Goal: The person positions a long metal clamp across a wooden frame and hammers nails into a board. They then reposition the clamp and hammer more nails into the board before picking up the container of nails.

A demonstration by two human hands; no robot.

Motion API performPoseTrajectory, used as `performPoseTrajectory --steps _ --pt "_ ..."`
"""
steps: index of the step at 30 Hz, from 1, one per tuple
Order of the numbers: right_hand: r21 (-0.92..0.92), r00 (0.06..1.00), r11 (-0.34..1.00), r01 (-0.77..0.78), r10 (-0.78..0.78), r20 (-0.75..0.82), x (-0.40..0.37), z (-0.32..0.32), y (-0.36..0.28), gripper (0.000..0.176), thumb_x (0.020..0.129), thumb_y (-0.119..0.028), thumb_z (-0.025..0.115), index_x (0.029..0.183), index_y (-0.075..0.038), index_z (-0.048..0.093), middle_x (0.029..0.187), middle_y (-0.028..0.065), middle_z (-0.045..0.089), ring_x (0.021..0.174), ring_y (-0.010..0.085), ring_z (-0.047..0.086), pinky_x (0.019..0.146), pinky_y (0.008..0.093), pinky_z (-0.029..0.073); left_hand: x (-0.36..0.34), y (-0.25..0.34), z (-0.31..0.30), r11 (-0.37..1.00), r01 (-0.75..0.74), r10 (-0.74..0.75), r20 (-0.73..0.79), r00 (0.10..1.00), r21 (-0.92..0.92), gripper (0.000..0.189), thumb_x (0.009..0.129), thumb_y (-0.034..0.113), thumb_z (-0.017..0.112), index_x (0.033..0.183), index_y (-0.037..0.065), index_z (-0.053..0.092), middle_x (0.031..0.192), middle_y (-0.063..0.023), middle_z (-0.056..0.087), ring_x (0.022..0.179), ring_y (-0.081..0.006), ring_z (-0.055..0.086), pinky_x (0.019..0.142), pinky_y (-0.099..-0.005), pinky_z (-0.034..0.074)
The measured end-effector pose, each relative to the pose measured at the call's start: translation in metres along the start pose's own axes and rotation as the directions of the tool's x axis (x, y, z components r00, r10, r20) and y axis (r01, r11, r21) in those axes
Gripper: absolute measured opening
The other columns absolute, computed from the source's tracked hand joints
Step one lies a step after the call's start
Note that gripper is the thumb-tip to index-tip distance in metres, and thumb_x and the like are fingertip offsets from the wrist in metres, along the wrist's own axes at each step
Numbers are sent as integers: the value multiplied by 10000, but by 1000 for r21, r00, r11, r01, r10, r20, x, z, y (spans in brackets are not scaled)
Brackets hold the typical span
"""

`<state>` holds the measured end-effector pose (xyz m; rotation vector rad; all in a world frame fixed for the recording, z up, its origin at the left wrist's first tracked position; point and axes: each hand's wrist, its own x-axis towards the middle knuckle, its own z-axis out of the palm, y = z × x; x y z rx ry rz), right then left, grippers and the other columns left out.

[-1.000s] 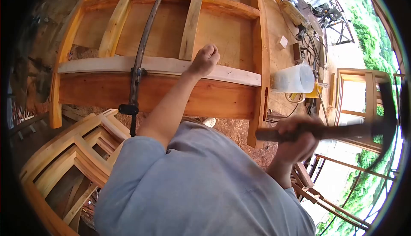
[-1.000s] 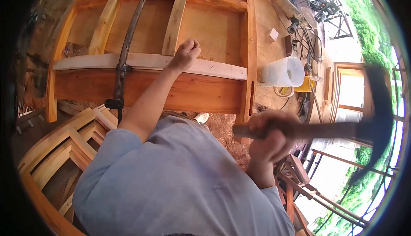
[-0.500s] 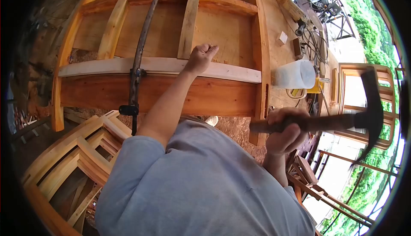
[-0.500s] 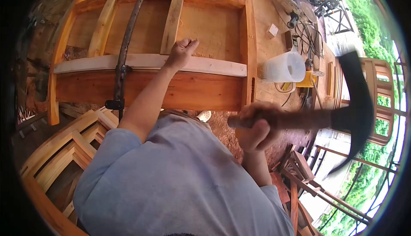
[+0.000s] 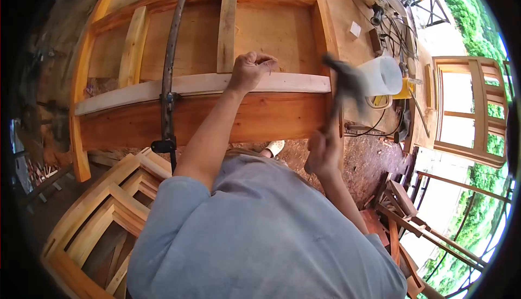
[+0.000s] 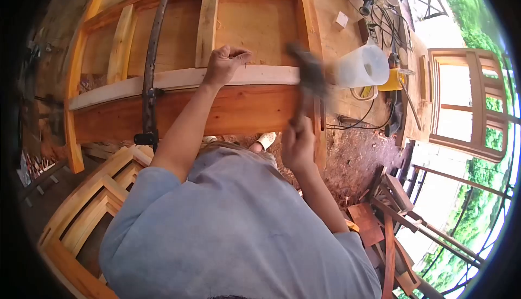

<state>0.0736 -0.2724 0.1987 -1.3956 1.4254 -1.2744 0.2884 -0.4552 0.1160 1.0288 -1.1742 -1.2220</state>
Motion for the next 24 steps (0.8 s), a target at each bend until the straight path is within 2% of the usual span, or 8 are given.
performPoseTrajectory --steps 1,2,3,8,14,18,19,24 --pt "-362 979 927 -102 158 130 7 0 16 207 1012 -223 505 996 -22 547 683 63 566 608 118 570 547 287 454 2 -2 0 1000 -4 4 7 1000 6 179 865 151 782 849 -14 715 767 -30 694 705 -77 598 641 -244 492" --pt "-682 918 720 -128 346 192 19 5 12 236 1008 -242 517 987 -10 554 692 81 584 623 138 589 562 311 463 3 -5 -2 999 23 -23 1 1000 -26 182 888 163 762 902 -13 716 807 -33 705 725 -85 620 671 -246 507" --pt "-596 884 759 -263 437 167 26 6 3 341 1000 -296 521 985 44 541 761 273 617 737 428 628 676 462 480 2 -8 -2 997 56 -57 -5 998 -56 193 910 174 742 956 -12 716 848 -35 716 746 -92 642 700 -247 522" --pt "-435 902 851 -295 398 168 31 -2 -41 312 998 -287 545 1006 25 560 736 221 625 685 381 635 638 437 481 -1 -12 -2 998 -56 59 -111 992 33 154 933 138 702 940 -15 716 816 -25 700 742 -81 615 680 -241 500" --pt "-286 964 955 -82 149 219 19 -15 -15 251 988 -225 560 986 25 533 737 236 628 678 412 644 611 456 482 -8 -5 4 966 7 2 -33 999 260 159 924 138 700 968 -14 715 826 -35 709 761 -90 621 686 -248 501" --pt "-565 874 816 -122 358 329 45 -28 22 348 983 -292 529 950 55 530 812 318 636 830 526 610 735 526 487 -17 -6 11 898 -95 101 10 995 429 142 910 124 688 1002 21 722 880 -95 738 797 -148 681 715 -285 530" --pt "-540 831 815 -211 440 340 51 -28 10 392 985 -324 519 949 65 537 839 333 636 870 520 615 762 519 483 -16 -6 9 891 -97 109 -2 994 444 142 910 124 688 1002 21 722 880 -95 738 797 -148 681 715 -285 530" --pt "-543 826 814 -204 441 351 55 -34 13 401 975 -346 538 955 55 538 839 322 637 847 493 632 754 501 485 -24 -3 12 867 -77 93 -8 996 491 138 933 49 630 1030 25 725 841 -41 712 778 -78 621 677 -243 494"
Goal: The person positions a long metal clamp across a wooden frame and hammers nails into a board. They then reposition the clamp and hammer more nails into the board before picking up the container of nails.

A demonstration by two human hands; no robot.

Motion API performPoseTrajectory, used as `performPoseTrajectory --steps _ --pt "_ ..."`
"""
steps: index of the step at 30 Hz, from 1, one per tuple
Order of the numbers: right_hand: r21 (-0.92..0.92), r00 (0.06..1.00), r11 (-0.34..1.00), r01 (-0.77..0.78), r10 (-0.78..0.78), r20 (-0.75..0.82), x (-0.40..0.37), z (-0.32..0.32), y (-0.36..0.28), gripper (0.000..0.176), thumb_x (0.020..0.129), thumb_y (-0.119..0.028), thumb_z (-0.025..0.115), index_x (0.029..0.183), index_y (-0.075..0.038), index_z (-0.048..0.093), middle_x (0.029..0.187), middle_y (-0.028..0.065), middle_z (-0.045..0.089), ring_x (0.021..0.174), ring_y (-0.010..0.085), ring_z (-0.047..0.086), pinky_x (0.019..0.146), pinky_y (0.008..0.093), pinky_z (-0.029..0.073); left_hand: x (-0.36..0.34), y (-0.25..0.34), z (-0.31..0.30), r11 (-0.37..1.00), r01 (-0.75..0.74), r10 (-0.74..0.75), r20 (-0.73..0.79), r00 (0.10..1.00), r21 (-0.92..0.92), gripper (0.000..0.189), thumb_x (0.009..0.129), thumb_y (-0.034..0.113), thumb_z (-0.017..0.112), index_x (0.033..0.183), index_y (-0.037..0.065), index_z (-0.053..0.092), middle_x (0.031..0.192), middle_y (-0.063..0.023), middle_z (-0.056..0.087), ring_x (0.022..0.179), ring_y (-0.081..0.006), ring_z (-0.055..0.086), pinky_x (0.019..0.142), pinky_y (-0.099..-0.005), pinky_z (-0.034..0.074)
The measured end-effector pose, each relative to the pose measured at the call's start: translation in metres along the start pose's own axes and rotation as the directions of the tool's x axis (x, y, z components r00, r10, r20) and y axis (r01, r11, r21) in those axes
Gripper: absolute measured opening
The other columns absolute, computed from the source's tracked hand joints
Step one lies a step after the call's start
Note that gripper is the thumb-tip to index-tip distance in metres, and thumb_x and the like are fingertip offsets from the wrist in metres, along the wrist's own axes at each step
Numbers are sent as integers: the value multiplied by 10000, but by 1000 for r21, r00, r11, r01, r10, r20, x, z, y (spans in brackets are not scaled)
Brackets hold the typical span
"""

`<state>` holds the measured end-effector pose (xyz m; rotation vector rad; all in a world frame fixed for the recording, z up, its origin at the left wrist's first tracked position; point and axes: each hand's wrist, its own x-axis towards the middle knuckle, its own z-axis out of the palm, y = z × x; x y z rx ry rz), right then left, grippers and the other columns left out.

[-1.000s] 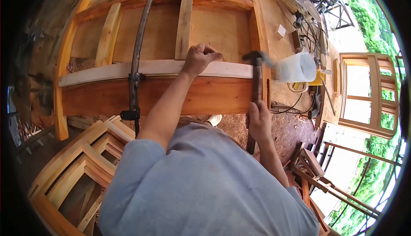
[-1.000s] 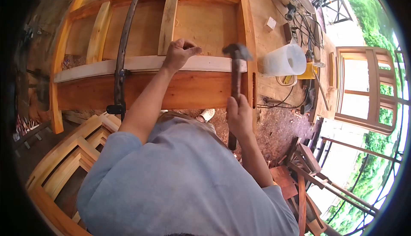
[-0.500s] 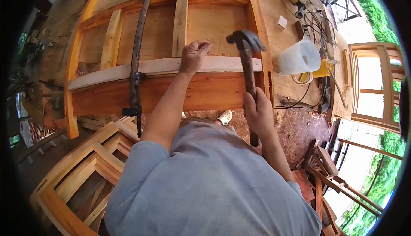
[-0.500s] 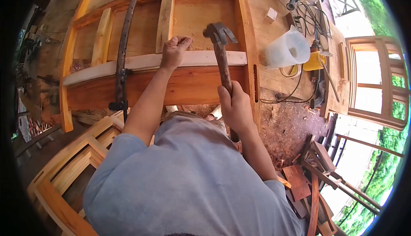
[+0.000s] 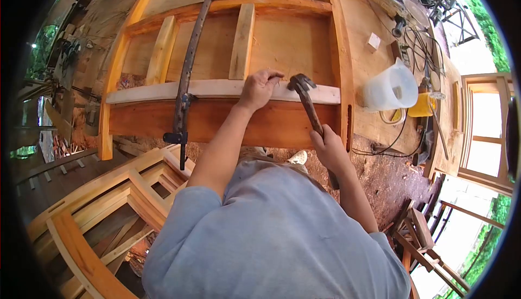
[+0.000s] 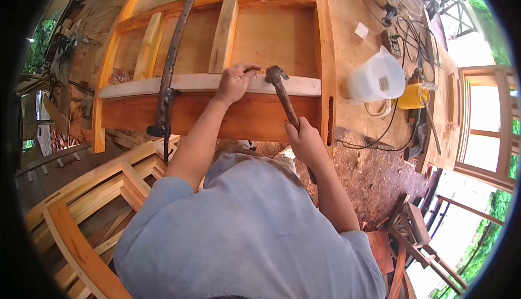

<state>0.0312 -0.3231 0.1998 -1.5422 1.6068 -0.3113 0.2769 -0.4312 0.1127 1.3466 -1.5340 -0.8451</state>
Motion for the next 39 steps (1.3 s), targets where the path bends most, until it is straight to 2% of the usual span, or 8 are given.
performPoseTrajectory --steps 4,11,16,26,30,32,36,39 --pt "84 997 994 -77 77 1 0 14 9 391 959 -357 568 952 33 543 780 233 624 720 343 616 713 425 486 1 -5 -2 992 -115 113 44 993 43 128 897 81 668 996 22 723 877 -142 734 817 -239 716 749 -329 556" --pt "381 949 880 -283 314 -21 3 48 7 309 921 -287 633 889 12 565 644 35 531 601 120 526 570 310 443 69 -19 -33 977 101 -124 -113 986 -186 164 955 122 612 964 7 729 891 -66 736 845 -133 681 754 -300 531" --pt "398 902 836 -379 429 -43 1 58 -14 276 901 -262 657 832 -15 556 616 9 511 585 97 520 543 291 429 205 -84 -90 1000 -30 25 -428 903 -4 145 867 144 671 903 21 739 835 -145 738 785 -240 718 708 -362 545" --pt "552 903 758 -348 429 -20 10 41 -49 196 806 -52 707 939 5 575 610 11 533 473 90 505 445 266 392 263 -112 -103 989 -22 61 -268 962 148 169 936 197 625 961 72 736 852 -105 737 816 -229 716 738 -350 544" --pt "527 948 816 -238 314 -57 37 10 -84 268 825 -5 661 1062 29 540 634 27 555 469 104 518 442 272 414 260 -117 -103 996 3 17 -225 974 87 166 941 196 620 964 75 732 855 -112 731 814 -238 715 734 -350 543" --pt "644 976 762 58 92 -196 54 1 -113 281 849 -21 646 1099 37 533 632 22 545 480 103 525 443 272 417 262 -119 -103 994 -63 84 -238 968 92 162 941 200 624 959 80 732 863 -114 729 811 -258 714 725 -355 546" --pt "788 995 614 -36 100 -32 96 8 -123 294 876 -54 635 1135 30 525 635 19 537 517 98 542 459 268 428 264 -118 -106 972 -76 123 -210 970 221 153 930 204 638 957 86 731 879 -116 727 820 -275 712 724 -364 550" --pt "424 988 894 -145 150 21 129 18 -121 261 890 -127 648 1097 -1 548 644 20 529 565 95 553 488 275 445 264 -124 -103 962 -134 188 -222 957 236 137 913 221 661 949 106 728 905 -121 721 833 -307 704 729 -390 557"
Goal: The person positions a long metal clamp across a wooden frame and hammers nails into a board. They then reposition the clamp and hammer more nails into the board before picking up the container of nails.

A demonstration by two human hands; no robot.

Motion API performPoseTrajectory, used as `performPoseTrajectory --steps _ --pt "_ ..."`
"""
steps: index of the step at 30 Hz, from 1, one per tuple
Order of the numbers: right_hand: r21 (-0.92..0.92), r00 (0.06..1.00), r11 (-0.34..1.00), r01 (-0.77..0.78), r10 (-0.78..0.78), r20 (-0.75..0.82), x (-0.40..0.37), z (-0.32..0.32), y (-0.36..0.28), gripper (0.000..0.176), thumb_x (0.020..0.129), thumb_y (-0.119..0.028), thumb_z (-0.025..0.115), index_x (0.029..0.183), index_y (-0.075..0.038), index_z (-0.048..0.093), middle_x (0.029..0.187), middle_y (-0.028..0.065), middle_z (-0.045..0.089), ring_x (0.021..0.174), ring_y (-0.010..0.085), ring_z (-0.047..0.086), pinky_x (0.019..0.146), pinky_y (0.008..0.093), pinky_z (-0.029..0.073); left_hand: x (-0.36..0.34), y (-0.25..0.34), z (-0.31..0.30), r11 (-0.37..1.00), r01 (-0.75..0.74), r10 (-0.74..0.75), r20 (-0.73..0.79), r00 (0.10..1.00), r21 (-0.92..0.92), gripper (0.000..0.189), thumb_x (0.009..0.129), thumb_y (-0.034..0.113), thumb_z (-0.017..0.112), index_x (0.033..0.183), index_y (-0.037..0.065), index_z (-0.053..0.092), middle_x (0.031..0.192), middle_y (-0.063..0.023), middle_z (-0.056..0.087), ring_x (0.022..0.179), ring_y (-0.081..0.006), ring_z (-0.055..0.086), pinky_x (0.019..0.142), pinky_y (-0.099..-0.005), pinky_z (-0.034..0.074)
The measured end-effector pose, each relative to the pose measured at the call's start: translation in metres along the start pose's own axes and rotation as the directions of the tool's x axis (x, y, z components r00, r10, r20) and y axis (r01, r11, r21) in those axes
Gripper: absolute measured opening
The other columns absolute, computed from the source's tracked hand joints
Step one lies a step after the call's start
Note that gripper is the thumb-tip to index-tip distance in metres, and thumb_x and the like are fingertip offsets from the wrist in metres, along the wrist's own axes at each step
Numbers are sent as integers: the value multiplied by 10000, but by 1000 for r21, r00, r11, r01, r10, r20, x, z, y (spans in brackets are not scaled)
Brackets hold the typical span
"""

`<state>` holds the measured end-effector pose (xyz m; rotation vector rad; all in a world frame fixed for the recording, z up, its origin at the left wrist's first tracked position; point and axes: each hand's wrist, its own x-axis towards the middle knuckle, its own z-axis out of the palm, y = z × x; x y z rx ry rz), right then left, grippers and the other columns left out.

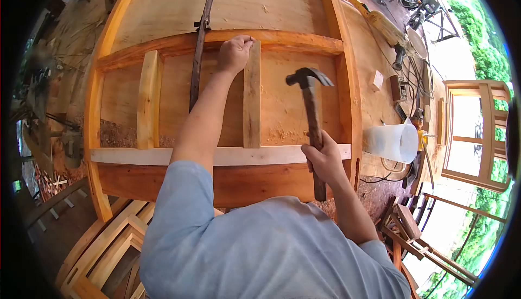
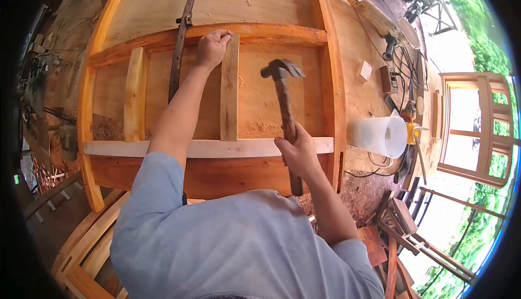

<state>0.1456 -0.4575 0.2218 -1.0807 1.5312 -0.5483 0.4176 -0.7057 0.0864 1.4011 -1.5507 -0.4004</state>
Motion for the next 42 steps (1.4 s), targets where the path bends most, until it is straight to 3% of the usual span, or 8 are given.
performPoseTrajectory --steps 4,6,10,17,23,27,35,42 --pt "-135 999 990 39 -34 37 38 16 -33 244 907 -183 647 1038 2 558 629 51 536 570 136 567 519 328 457 -4 -1 3 997 -73 74 -35 997 38 126 915 224 662 938 116 722 910 -111 722 824 -319 697 719 -402 559" --pt "-224 929 908 355 -370 -29 54 22 -58 281 921 -241 645 1003 13 556 655 118 576 584 241 589 580 383 471 -8 6 1 982 -131 142 -72 987 139 119 912 197 671 927 89 718 896 -122 721 777 -313 706 682 -392 560" --pt "-324 914 871 369 -404 -46 72 33 -112 313 934 -282 625 1011 16 569 782 226 643 709 393 626 664 423 491 -11 10 1 970 -169 185 -74 980 175 132 912 220 675 914 92 703 878 -121 716 769 -318 698 674 -408 556" --pt "-487 954 831 269 -299 18 94 29 -127 329 964 -297 566 1013 28 561 742 236 637 717 412 646 671 463 494 -8 -4 7 950 -238 255 -65 965 202 116 938 193 630 929 102 702 927 -86 724 844 -289 698 716 -387 562" --pt "-380 853 803 460 -518 -60 96 34 -111 336 961 -300 556 993 35 551 751 253 634 729 434 639 693 467 501 -11 9 0 978 -157 170 -83 982 138 124 934 192 632 935 98 713 930 -94 722 840 -299 695 727 -386 560" --pt "-646 927 695 316 -372 53 110 20 -119 338 962 -310 549 974 28 542 775 272 639 781 462 640 730 493 497 -5 7 1 933 -172 167 42 985 316 175 934 223 597 926 112 731 936 -96 724 822 -314 694 712 -408 562" --pt "-481 851 746 461 -525 1 113 33 -92 329 959 -315 564 980 13 549 783 270 641 760 463 639 673 489 497 -12 20 -4 983 -15 21 -32 999 183 177 917 256 636 961 117 735 947 -121 718 871 -334 684 768 -423 556" --pt "-350 957 897 270 -288 0 88 34 -119 280 925 -253 599 930 25 560 702 127 614 579 212 625 544 364 500 -26 40 -1 938 337 -303 -283 910 81 356 814 355 754 984 47 702 1045 -187 698 966 -351 677 808 -438 554"
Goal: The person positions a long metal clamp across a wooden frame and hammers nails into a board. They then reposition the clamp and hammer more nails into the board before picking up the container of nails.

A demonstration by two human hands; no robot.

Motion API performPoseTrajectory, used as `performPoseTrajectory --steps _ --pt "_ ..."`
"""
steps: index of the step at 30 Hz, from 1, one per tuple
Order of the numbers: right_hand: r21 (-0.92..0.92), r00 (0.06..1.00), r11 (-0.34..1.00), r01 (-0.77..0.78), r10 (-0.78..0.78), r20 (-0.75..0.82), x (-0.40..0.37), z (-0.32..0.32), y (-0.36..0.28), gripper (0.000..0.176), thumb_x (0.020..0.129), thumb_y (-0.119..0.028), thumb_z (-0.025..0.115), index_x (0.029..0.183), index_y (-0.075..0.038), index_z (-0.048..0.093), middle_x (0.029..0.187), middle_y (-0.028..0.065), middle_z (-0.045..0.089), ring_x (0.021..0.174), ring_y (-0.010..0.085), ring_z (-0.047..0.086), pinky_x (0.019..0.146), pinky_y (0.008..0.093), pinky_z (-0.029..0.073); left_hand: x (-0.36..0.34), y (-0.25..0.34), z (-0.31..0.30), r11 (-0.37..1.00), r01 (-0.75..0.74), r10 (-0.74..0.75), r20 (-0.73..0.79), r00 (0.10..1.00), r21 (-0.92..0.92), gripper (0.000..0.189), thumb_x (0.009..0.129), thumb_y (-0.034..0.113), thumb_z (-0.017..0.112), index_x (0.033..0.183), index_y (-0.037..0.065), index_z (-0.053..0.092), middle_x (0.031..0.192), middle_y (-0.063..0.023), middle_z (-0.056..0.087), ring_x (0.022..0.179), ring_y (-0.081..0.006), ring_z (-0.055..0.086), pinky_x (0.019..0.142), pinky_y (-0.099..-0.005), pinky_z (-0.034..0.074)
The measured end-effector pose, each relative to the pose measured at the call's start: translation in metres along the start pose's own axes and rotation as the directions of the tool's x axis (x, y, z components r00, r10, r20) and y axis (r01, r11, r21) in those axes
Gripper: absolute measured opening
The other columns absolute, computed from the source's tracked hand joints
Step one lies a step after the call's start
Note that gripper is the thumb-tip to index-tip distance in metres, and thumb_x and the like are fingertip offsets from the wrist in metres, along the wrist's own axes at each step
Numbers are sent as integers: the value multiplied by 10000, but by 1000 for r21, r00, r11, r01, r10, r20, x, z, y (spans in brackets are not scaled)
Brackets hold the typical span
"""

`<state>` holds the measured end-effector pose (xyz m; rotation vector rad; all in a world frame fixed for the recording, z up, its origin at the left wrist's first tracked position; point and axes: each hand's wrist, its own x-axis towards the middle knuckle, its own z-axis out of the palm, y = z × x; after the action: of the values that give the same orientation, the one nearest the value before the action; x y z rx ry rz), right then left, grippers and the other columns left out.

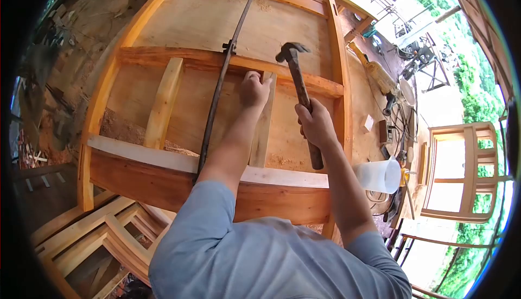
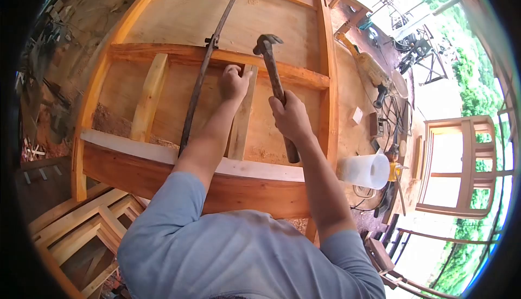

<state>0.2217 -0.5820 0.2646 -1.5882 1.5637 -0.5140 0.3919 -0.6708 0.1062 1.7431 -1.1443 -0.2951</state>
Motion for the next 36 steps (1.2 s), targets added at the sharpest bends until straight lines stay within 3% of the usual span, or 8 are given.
performPoseTrajectory --steps 5,9,15,19,22,27,33,36 --pt "142 988 977 156 -155 -16 -3 0 13 280 911 -244 612 959 30 577 713 120 619 581 189 614 555 354 503 -1 19 -6 962 96 -176 310 934 255 611 654 479 843 1007 7 685 1056 -190 695 1009 -346 674 867 -431 556" --pt "-102 980 977 190 -195 -47 9 3 22 284 882 -211 632 1030 30 602 728 160 628 632 230 638 597 378 503 8 23 26 866 -49 -145 343 928 497 358 738 297 739 980 35 702 1023 -194 709 998 -349 684 866 -428 559" --pt "135 972 963 232 -227 -52 -1 -5 11 278 898 -209 627 1047 20 576 696 69 594 565 151 601 540 313 481 18 -21 104 750 -26 -221 288 932 661 249 755 226 675 960 95 727 1020 -165 695 1029 -337 650 809 -415 542" --pt "486 977 858 168 -210 32 -1 -11 13 284 928 -237 631 1058 8 567 701 48 588 559 135 591 530 302 482 1 8 56 792 -41 -154 265 952 609 264 762 223 667 979 85 727 1072 -170 688 1070 -334 629 878 -414 514" --pt "10 988 988 152 -152 9 7 -10 30 301 949 -301 617 999 -7 574 712 63 596 552 142 590 506 325 488 -15 36 9 809 -75 -176 362 915 583 235 835 224 604 980 82 721 1026 -162 699 1025 -303 643 919 -401 482" --pt "-94 990 995 -23 36 137 5 -28 5 299 949 -291 613 993 2 576 717 68 601 556 143 594 516 323 491 -22 39 -2 809 -98 -142 354 924 580 238 796 249 617 945 100 730 995 -123 714 1028 -255 641 921 -371 434" --pt "288 808 756 587 -526 -266 -45 -61 -80 178 1013 -203 527 961 -33 519 693 15 558 548 70 513 486 234 415 -19 31 2 858 -66 -176 412 894 510 330 783 246 637 991 2 715 1127 -206 660 1103 -328 602 1002 -401 460" --pt "353 705 611 708 -595 -385 -44 -44 -74 155 1010 -159 514 922 -33 515 700 22 568 556 57 494 500 219 405 -23 26 4 873 -26 -187 383 905 487 336 783 246 637 994 -5 710 1119 -208 658 1100 -330 598 1019 -403 442"
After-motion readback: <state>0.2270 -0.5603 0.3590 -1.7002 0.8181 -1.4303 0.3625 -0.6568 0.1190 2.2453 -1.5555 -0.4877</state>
